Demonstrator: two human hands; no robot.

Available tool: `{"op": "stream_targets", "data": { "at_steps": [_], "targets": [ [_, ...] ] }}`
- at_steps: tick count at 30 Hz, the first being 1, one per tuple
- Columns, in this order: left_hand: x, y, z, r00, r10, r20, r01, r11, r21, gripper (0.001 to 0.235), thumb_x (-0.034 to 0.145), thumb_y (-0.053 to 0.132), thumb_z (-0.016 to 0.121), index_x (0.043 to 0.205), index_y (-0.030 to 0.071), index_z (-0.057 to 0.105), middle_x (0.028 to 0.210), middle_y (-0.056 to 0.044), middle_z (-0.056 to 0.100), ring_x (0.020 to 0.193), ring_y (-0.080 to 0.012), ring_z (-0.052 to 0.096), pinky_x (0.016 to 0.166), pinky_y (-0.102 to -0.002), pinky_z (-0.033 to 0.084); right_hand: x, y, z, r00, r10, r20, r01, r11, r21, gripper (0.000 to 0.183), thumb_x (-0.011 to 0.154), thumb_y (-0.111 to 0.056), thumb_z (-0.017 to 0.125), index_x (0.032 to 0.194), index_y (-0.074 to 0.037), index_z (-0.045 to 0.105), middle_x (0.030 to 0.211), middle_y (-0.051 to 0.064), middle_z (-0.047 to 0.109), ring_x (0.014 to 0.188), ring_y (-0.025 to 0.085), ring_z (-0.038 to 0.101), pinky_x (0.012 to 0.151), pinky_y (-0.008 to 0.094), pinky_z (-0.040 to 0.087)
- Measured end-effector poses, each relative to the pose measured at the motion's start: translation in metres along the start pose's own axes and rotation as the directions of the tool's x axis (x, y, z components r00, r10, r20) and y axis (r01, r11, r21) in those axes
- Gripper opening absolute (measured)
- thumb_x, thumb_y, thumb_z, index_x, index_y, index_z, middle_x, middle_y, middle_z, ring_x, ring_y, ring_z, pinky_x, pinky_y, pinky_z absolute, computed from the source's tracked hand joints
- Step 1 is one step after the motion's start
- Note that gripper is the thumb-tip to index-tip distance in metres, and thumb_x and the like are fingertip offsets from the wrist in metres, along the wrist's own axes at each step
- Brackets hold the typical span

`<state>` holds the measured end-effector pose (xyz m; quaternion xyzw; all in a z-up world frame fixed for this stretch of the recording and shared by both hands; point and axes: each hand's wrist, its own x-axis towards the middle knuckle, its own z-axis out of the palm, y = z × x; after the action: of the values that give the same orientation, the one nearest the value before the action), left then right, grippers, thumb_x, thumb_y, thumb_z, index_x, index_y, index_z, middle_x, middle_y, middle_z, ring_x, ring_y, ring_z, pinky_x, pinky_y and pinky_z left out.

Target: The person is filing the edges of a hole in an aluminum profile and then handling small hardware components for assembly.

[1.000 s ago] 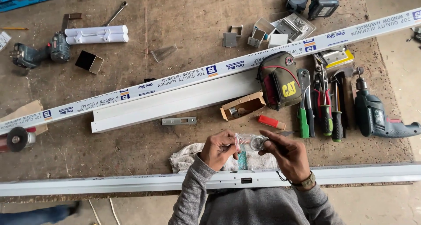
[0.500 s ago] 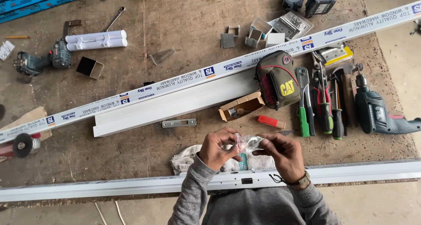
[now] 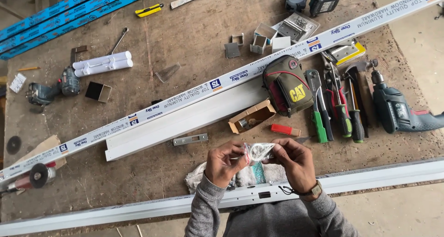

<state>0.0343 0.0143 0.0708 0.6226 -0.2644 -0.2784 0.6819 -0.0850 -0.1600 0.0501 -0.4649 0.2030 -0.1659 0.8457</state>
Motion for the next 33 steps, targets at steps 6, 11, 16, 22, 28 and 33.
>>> {"op": "stream_targets", "data": {
  "at_steps": [6, 11, 16, 22, 28, 33],
  "targets": [
    [0.003, 0.001, 0.003, 0.992, 0.125, -0.003, -0.117, 0.941, 0.317, 0.020, 0.089, 0.025, 0.071, 0.087, 0.005, 0.069, 0.094, -0.011, 0.075, 0.059, -0.0172, 0.070, 0.043, -0.024, 0.058, 0.004, -0.013, 0.008, 0.994, -0.005, 0.113, 0.012, 0.998, -0.058, 0.025, 0.092, -0.015, 0.067, 0.103, 0.008, 0.070, 0.095, 0.022, 0.074, 0.072, 0.030, 0.075, 0.062, 0.039, 0.070],
    [0.002, -0.019, -0.003, 0.987, 0.106, -0.117, -0.095, 0.991, 0.095, 0.019, 0.085, 0.009, 0.077, 0.082, -0.008, 0.069, 0.092, -0.025, 0.074, 0.076, -0.0244, 0.075, 0.061, -0.033, 0.064, 0.009, -0.012, 0.018, 0.998, 0.017, -0.056, -0.027, 0.982, -0.187, 0.017, 0.090, -0.006, 0.073, 0.093, 0.010, 0.077, 0.061, 0.019, 0.070, 0.060, 0.020, 0.068, 0.062, 0.041, 0.065],
    [0.003, -0.021, -0.010, 0.967, 0.076, -0.244, -0.097, 0.993, -0.072, 0.020, 0.091, 0.011, 0.069, 0.091, -0.008, 0.062, 0.090, -0.028, 0.075, 0.068, -0.0254, 0.077, 0.061, -0.034, 0.067, 0.012, 0.017, -0.003, 0.989, -0.014, -0.149, 0.007, 0.999, -0.042, 0.018, 0.098, -0.007, 0.065, 0.096, 0.009, 0.070, 0.068, 0.016, 0.065, 0.062, 0.021, 0.066, 0.065, 0.039, 0.062],
    [-0.004, -0.052, -0.020, 0.943, 0.015, -0.332, -0.087, 0.975, -0.203, 0.022, 0.091, 0.009, 0.069, 0.093, -0.005, 0.052, 0.089, -0.032, 0.073, 0.066, -0.0270, 0.077, 0.062, -0.036, 0.068, 0.066, 0.053, -0.048, 0.980, -0.075, -0.185, 0.023, 0.963, -0.269, 0.012, 0.103, -0.009, 0.063, 0.102, 0.002, 0.067, 0.079, 0.008, 0.059, 0.073, 0.015, 0.056, 0.070, 0.030, 0.050],
    [-0.016, -0.105, -0.043, 0.906, -0.090, -0.413, 0.048, 0.993, -0.110, 0.012, 0.091, 0.000, 0.061, 0.093, -0.002, 0.050, 0.083, -0.025, 0.072, 0.059, -0.0237, 0.074, 0.056, -0.031, 0.064, 0.111, 0.083, -0.056, 0.996, -0.074, -0.042, 0.059, 0.956, -0.288, 0.013, 0.101, -0.006, 0.063, 0.112, 0.001, 0.063, 0.084, 0.010, 0.060, 0.073, 0.017, 0.062, 0.070, 0.029, 0.054],
    [-0.043, -0.242, -0.082, 0.872, -0.241, -0.426, 0.441, 0.764, 0.471, 0.017, 0.089, 0.006, 0.067, 0.105, 0.010, 0.064, 0.086, -0.014, 0.076, 0.066, -0.0240, 0.071, 0.062, -0.036, 0.058, 0.086, 0.055, -0.047, 0.999, -0.009, -0.032, -0.001, 0.953, -0.302, 0.022, 0.101, -0.001, 0.062, 0.123, 0.004, 0.062, 0.092, 0.016, 0.060, 0.077, 0.021, 0.062, 0.071, 0.036, 0.060]
  ]
}}
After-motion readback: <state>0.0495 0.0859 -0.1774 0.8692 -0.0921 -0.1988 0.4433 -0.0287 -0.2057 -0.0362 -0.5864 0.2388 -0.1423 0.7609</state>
